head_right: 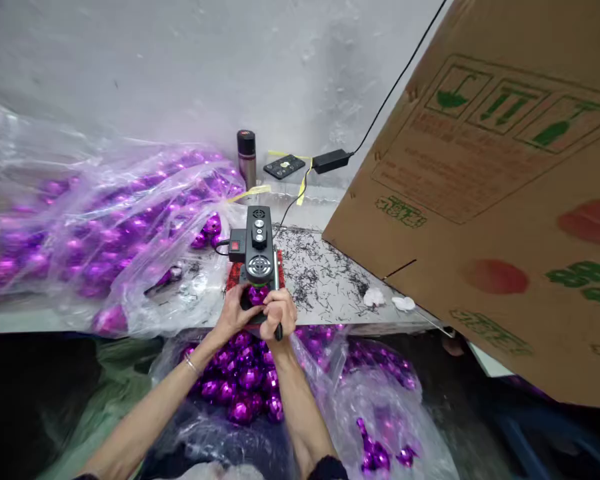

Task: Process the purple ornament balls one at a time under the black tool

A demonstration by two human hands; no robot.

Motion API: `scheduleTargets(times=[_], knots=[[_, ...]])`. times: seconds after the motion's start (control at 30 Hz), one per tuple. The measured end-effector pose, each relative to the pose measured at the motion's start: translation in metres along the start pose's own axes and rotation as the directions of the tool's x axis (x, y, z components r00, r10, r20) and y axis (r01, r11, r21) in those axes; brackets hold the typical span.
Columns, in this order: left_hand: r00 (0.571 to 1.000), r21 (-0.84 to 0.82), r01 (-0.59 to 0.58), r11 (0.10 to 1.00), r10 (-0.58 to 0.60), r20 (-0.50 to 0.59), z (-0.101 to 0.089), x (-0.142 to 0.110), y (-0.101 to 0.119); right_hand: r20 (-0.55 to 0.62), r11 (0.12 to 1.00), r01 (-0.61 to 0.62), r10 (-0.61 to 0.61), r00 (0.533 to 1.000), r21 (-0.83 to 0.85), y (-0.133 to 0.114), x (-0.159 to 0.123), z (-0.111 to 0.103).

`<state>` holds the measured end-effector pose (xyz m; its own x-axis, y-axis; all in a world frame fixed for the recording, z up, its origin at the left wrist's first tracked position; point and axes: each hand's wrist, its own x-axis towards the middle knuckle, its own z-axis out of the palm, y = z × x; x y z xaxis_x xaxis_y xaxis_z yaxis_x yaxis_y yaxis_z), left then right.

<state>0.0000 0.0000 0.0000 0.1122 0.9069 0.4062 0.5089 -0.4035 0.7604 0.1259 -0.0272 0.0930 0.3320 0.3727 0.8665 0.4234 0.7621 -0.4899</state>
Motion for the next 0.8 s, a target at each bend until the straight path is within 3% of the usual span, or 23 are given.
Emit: scheduleTargets(times=[0.3, 0.5, 0.63, 0.73, 0.8], knots=[[1.000, -0.030, 0.014, 0.999, -0.013, 0.009, 0.001, 0.003, 0.004, 0.058, 0.997, 0.019, -0.015, 0.998, -0.079, -0.006, 0.007, -0.008], [0.999, -0.099, 0.024, 0.995, -0.027, -0.028, -0.004, -0.002, 0.013, 0.082, 0.956, -0.289, 0.293, 0.953, -0.056, -0.040, 0.057, -0.010], [0.997, -0.068, -0.081, 0.994, 0.080, -0.021, -0.024, -0.047, 0.022, 0.072, 0.944, -0.324, 0.328, 0.942, -0.058, -0.045, 0.061, -0.011], [0.949, -0.004, -0.250, 0.968, 0.246, 0.198, -0.038, -0.098, 0.026, 0.042, 0.951, -0.302, 0.305, 0.951, -0.062, -0.039, 0.049, -0.011], [0.895, 0.060, -0.309, 0.949, 0.269, 0.355, -0.039, -0.128, 0.025, 0.030, 0.960, -0.275, 0.277, 0.960, -0.062, -0.037, 0.043, -0.010]])
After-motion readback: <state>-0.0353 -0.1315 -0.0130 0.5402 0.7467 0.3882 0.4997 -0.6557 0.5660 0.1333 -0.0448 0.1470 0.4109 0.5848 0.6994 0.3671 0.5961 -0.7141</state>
